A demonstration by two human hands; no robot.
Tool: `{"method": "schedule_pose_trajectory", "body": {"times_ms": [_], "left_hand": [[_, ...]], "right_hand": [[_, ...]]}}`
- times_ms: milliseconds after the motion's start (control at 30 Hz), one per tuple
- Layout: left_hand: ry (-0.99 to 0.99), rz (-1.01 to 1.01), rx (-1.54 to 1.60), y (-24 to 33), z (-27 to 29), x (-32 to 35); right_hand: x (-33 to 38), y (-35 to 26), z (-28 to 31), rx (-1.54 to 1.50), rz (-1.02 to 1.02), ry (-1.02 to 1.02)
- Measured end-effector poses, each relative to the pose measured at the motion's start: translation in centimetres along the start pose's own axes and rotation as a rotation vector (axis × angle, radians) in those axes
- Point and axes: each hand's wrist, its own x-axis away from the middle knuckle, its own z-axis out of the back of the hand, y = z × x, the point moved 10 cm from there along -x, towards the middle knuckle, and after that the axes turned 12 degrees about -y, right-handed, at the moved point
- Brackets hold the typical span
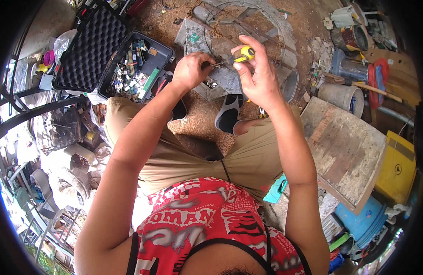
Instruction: The person disassembles small electronic components using a screwdriver and pliers while sitting in a workshop area.
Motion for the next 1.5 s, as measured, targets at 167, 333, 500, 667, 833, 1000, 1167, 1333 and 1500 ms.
{"method": "schedule_pose_trajectory", "body": {"times_ms": [167,333,500,667,833,1000,1167,1333,1500], "left_hand": [[0.000,-0.016,-0.010,0.1,0.1,0.0],[0.001,-0.019,-0.012,0.0,0.0,-0.1],[0.048,-0.041,0.004,0.5,0.3,0.0],[0.069,-0.097,0.024,0.7,0.4,-0.2],[0.085,-0.058,-0.019,0.6,0.3,-0.1],[0.060,-0.051,-0.020,-0.1,-0.2,-0.1],[0.068,-0.053,-0.036,0.4,0.2,0.0],[0.047,-0.031,-0.053,0.6,0.1,0.1],[0.061,-0.051,-0.041,0.5,0.2,0.1]], "right_hand": [[0.1,0.1,-0.4,0.008,0.008,-0.031],[-0.1,0.3,-0.2,0.021,0.005,0.011],[-0.6,0.0,-0.3,0.080,-0.007,-0.024],[-1.4,-0.4,-0.4,0.149,-0.002,-0.054],[-1.4,-0.8,-0.2,0.142,0.010,-0.046],[-1.5,-1.2,0.9,0.013,0.038,-0.006],[-1.1,-1.4,-0.4,0.093,0.040,-0.049],[-1.0,-0.7,-1.1,0.054,0.027,-0.065],[-1.2,-0.8,-1.1,0.053,0.027,-0.072]]}}
